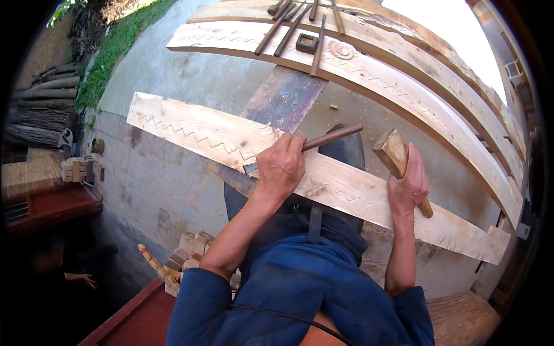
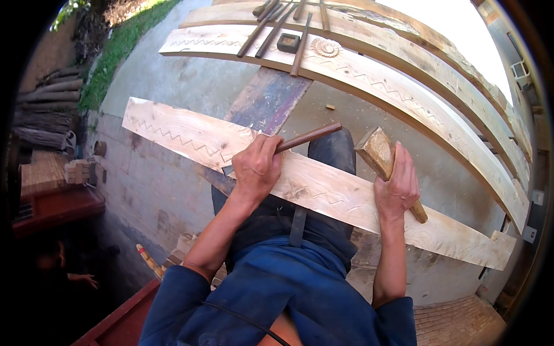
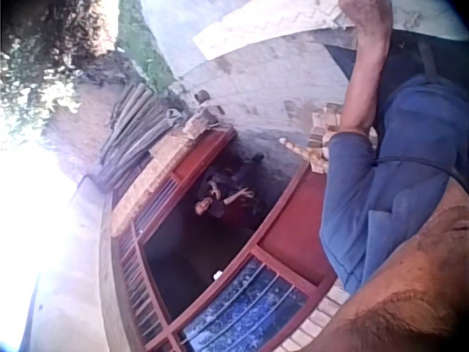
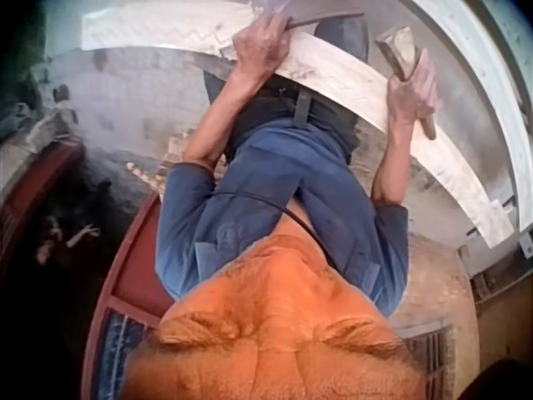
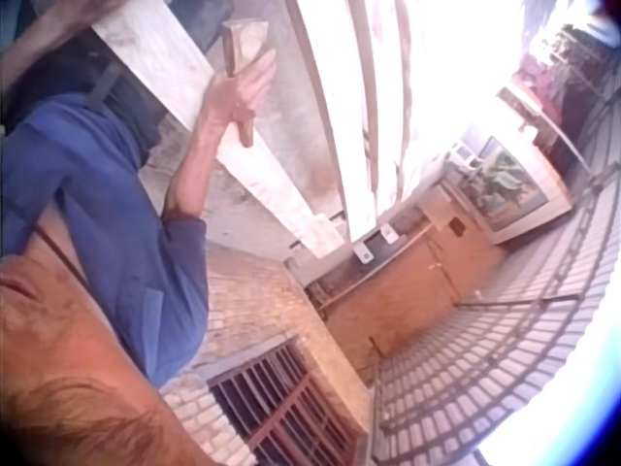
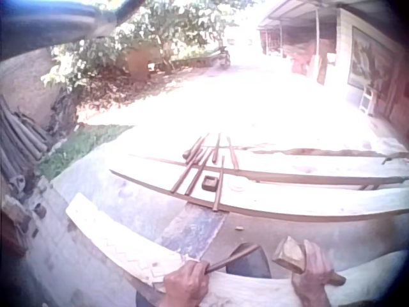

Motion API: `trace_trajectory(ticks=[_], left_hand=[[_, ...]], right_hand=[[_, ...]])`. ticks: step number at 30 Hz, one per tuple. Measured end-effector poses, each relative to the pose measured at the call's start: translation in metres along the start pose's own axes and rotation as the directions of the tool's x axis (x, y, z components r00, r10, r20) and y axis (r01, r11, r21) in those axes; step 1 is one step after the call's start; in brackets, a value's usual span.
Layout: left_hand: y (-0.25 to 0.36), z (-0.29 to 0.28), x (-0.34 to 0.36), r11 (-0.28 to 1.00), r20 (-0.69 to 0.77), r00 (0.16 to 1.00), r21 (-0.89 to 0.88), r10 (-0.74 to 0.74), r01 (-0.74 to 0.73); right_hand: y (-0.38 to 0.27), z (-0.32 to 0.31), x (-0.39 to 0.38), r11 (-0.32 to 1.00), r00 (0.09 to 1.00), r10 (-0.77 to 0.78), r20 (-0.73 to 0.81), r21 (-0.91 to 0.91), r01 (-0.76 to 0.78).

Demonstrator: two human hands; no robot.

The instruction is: The person carves a decorative zigzag pattern into a long wooden plank using a chisel and a wooden mallet. They repeatedly strike the chisel to remove wood shavings and refine the design along the plank's length.

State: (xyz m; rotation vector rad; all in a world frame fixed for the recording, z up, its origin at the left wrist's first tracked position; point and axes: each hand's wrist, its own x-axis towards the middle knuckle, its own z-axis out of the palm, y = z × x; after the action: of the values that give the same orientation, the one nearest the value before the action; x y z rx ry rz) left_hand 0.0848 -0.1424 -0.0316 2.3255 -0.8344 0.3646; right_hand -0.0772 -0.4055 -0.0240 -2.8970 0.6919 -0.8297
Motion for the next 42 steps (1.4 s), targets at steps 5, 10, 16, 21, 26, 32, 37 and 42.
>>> trace_trajectory(ticks=[5,10,16,21,26,32,37,42], left_hand=[[-0.024,-0.019,0.008,0.996,0.001,0.997,0.057,-0.073,0.073],[-0.042,-0.046,0.006,0.977,-0.103,0.979,0.107,-0.175,0.186],[-0.001,-0.045,-0.037,0.984,0.100,0.979,-0.015,-0.177,0.180],[0.011,-0.036,-0.039,0.990,0.112,0.985,-0.041,-0.132,0.137],[0.013,-0.034,-0.036,0.996,0.168,0.982,0.034,-0.086,0.081],[0.018,-0.032,-0.035,0.998,0.212,0.977,0.056,-0.020,0.008],[0.042,-0.039,-0.046,0.989,0.388,0.919,-0.151,0.066,-0.007],[0.059,-0.046,-0.054,0.940,0.513,0.854,-0.326,0.088,0.099]], right_hand=[[0.001,0.000,-0.001,1.000,1.000,-0.004,-0.008,-0.006,0.004],[-0.002,-0.001,0.000,1.000,1.000,0.004,-0.006,-0.001,-0.004],[-0.002,0.001,0.001,1.000,1.000,-0.006,-0.017,0.012,0.006],[-0.004,-0.001,0.003,1.000,1.000,-0.011,-0.003,0.017,0.011],[-0.003,0.000,0.001,1.000,1.000,-0.001,0.005,0.020,0.001],[-0.001,0.001,0.001,1.000,1.000,0.000,0.007,0.016,0.000],[-0.001,0.000,0.001,1.000,1.000,0.001,0.023,0.021,-0.001],[-0.002,0.000,0.002,1.000,1.000,0.002,0.027,0.021,-0.002]])
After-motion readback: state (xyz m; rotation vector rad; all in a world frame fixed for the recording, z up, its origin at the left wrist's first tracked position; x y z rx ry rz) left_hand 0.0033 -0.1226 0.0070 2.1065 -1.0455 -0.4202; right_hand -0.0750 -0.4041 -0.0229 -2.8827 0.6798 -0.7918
